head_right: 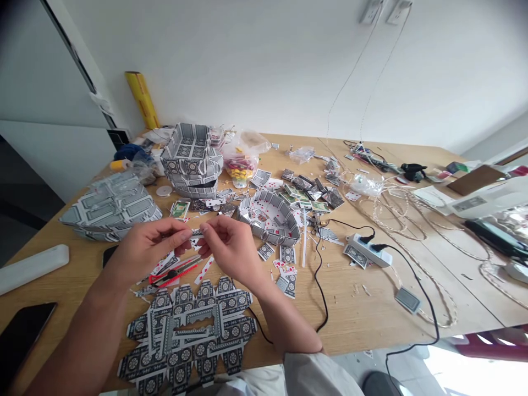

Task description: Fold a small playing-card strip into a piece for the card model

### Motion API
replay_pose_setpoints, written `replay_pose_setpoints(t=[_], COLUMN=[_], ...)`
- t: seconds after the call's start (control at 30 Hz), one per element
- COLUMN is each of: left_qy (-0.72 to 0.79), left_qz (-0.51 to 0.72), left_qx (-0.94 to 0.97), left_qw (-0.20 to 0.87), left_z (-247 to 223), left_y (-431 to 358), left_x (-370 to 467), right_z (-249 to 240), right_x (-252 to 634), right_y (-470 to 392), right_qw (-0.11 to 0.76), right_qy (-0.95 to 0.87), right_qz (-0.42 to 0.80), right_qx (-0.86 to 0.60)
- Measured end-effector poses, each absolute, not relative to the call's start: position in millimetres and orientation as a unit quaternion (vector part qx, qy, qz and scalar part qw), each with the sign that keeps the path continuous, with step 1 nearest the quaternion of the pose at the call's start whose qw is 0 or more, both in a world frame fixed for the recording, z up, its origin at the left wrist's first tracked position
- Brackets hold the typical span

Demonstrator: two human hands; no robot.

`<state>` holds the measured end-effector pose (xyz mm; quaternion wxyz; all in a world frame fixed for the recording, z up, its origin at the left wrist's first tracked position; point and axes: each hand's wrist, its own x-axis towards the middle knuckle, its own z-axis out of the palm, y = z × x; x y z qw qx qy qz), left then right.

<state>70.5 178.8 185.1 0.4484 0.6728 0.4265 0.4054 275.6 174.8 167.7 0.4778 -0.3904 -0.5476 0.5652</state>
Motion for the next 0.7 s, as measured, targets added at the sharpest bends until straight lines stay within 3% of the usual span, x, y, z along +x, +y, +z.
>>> replay_pose_setpoints(t=[0.7], left_qy=[0.456], left_qz=[0.381], left_qx=[0.681], left_qw=[0.429], left_z=[176.8], left_y=[178.2], left_x=[70.7], right_z=[165.9], right_x=[277.0], right_y=[178.6], right_qw=[0.468], right_qy=[-0.565], right_qz=[0.546], right_qx=[-0.406])
